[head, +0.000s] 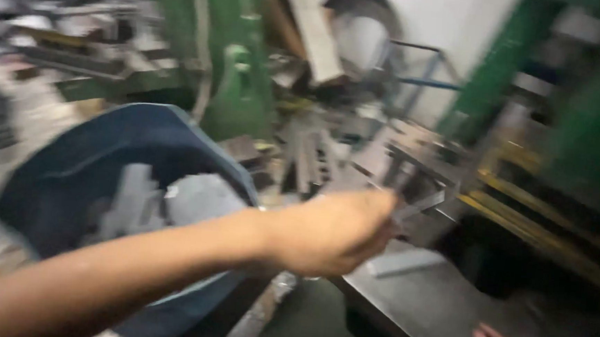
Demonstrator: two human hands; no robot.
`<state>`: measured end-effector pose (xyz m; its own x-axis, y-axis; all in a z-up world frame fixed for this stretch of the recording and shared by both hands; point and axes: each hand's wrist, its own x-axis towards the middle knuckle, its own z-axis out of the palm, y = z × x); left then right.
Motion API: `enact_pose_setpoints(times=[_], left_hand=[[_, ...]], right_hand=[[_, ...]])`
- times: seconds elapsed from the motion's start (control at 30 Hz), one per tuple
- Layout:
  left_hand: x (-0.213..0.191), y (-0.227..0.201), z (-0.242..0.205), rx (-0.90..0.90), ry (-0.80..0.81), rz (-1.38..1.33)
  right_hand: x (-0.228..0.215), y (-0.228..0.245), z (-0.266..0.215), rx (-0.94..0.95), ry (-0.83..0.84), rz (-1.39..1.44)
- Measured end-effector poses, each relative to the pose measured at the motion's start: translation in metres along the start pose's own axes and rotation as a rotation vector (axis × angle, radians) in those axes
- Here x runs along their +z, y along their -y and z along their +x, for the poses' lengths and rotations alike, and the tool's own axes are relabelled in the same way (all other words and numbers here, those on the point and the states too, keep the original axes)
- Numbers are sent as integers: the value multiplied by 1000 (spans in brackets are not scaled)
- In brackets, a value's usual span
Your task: The person repeatedly picks flat metal pieces from a blue bin, places them into a press machine, and removes the processed pieces. The cycle of picking, placing, and removing continues throughout the clip.
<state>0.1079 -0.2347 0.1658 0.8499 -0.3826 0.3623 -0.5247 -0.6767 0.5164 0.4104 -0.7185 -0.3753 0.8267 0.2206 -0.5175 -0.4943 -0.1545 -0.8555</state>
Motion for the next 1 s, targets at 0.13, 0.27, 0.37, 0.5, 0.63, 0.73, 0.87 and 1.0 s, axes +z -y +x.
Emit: enact_pose_setpoints(times=[0.13, 0.27, 0.37, 0.5, 0.63, 0.73, 0.87, 1.0], left_hand=[[154, 43, 48, -58, 314, 48], [254, 58, 85, -131, 547, 212], [336, 90, 109, -306, 488, 103], [387, 106, 106, -67, 311, 310], [413, 126, 92, -28, -12, 458], [381, 99, 83, -54, 0, 398], [353, 91, 65, -176, 113, 227], [325, 83, 57, -247, 64, 103]], right_hand=[[146, 107, -222, -604, -500, 35], [137, 110, -258, -691, -586, -31], [132, 114, -281, -670, -746, -349], [118, 98, -266, -833, -740, -654], [117, 91, -236, -742, -550, -642], [136, 123, -254, -820, -587, -600], [148, 128, -251, -710, -537, -591], [158, 135, -254, -841, -451, -594]])
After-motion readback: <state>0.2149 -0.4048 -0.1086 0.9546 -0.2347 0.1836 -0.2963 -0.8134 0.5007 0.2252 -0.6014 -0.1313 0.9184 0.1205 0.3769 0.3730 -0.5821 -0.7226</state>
